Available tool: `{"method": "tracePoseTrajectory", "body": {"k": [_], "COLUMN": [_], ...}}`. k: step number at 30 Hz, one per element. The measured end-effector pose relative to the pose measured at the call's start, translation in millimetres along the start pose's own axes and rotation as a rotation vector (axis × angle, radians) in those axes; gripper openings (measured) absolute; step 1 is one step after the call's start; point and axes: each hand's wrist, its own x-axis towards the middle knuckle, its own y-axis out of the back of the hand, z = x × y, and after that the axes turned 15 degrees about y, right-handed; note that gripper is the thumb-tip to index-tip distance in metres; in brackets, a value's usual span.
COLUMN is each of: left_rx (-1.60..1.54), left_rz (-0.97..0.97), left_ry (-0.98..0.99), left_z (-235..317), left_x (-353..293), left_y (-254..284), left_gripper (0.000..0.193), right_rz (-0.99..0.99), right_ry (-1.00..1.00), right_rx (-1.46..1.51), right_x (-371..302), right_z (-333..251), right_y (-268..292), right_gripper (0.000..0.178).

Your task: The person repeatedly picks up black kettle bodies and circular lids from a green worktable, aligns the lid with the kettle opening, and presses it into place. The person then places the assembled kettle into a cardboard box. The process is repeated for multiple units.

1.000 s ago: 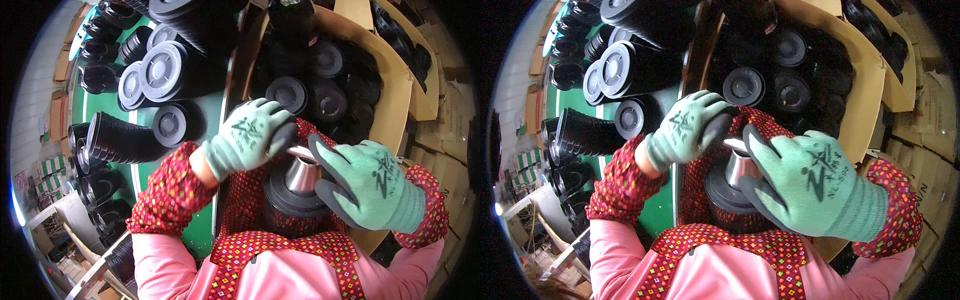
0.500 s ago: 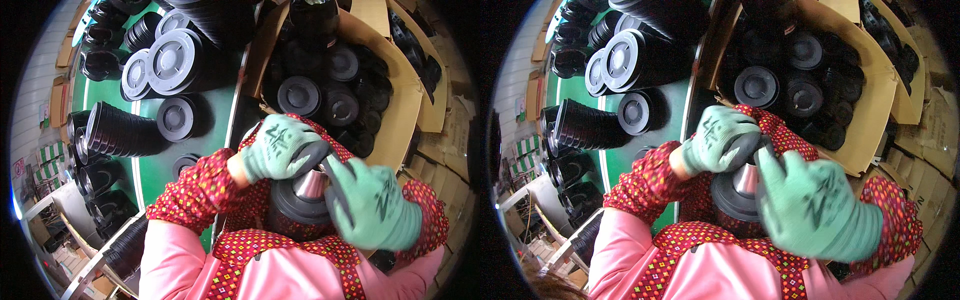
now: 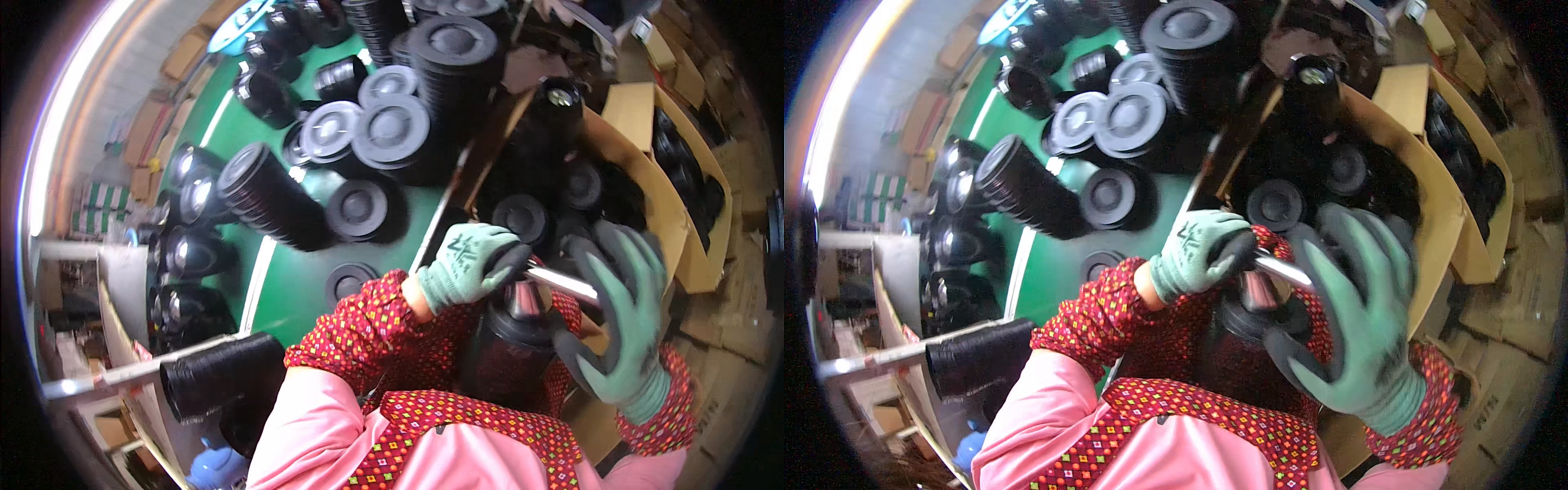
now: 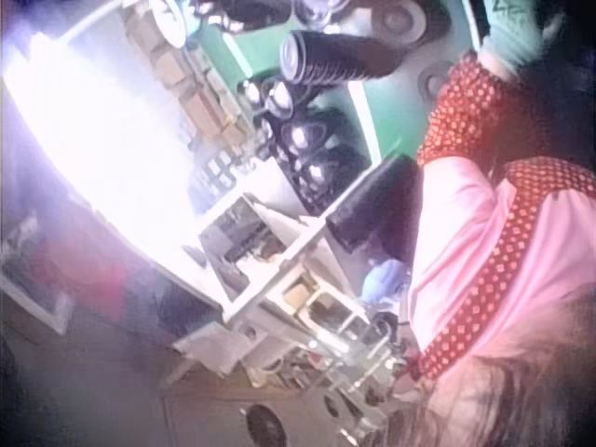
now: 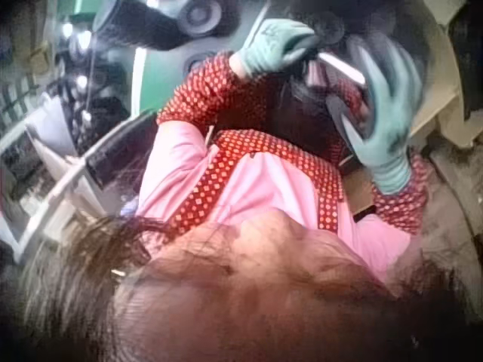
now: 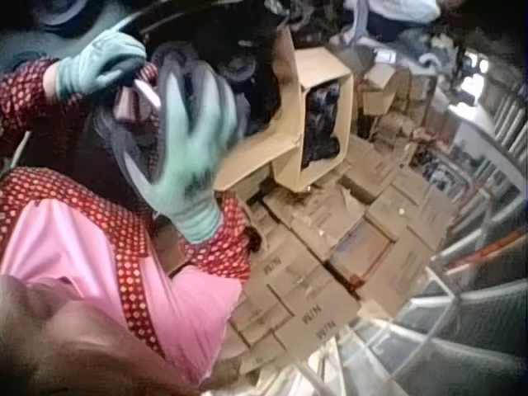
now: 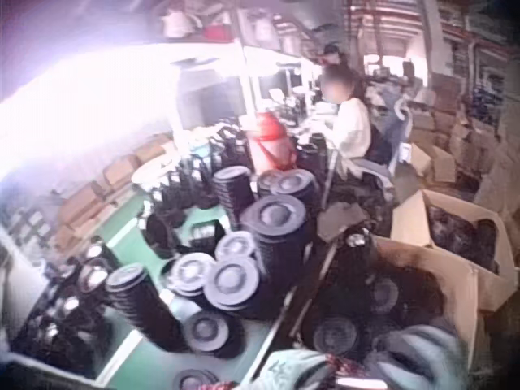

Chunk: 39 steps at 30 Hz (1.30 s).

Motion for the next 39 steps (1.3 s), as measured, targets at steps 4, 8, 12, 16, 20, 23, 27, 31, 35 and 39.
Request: {"method": "tracePoseTrajectory", "body": {"k": [4, 8, 12, 16, 20, 23, 27, 31, 35, 39], "left_rx": [0.163, 0.419, 0.521, 0.702, 0.026, -0.396, -0.27, -0.356, -0.774, -0.628], "left_rz": [0.255, 0.132, 0.192, 0.278, 0.09, -0.072, 0.001, 0.191, 0.734, 1.071], "left_ry": [0.359, 0.634, 0.612, 0.627, 0.281, 0.192, 0.207, 0.349, 0.225, 0.158], "left_z": [-32.6, -70.0, -111.5, -83.2, -10.9, 41.0, 60.9, 55.5, 56.1, -8.3], "left_x": [-63.1, -111.4, -126.1, -123.8, -129.7, -166.6, -182.6, -216.5, -178.2, -95.4], "left_y": [24.6, 39.6, 28.0, 37.6, 59.8, 73.6, 108.7, 156.9, 199.8, 282.3], "left_gripper": [0.025, 0.035, 0.035, 0.067, 0.091, 0.083, 0.044, 0.029, 0.03, 0.037], "right_rz": [-0.106, -0.01, 0.175, 0.47, 0.757, 0.734, 0.527, 0.432, 0.408, 0.297], "right_ry": [-0.093, -0.101, -0.218, -0.536, -0.652, -0.679, -0.596, -0.52, -0.48, -0.246], "right_rx": [0.235, 0.62, 0.76, 0.899, 1.04, 1.833, 2.052, 2.266, 1.598, 1.222], "right_x": [-36.8, -63.3, -73.4, -70.6, -79.1, -19.6, 20.6, 75.7, 86.9, 67.4], "right_z": [-26.3, -19.2, -10.8, 3.6, 42.1, 3.2, -18.4, -42.3, -42.0, -45.6], "right_y": [-40.9, -89.2, -90.9, -69.1, -97.7, -98.3, -126.1, -118.5, -164.0, -229.7], "right_gripper": [0.105, 0.092, 0.074, 0.054, 0.052, 0.053, 0.066, 0.058, 0.048, 0.032]}}
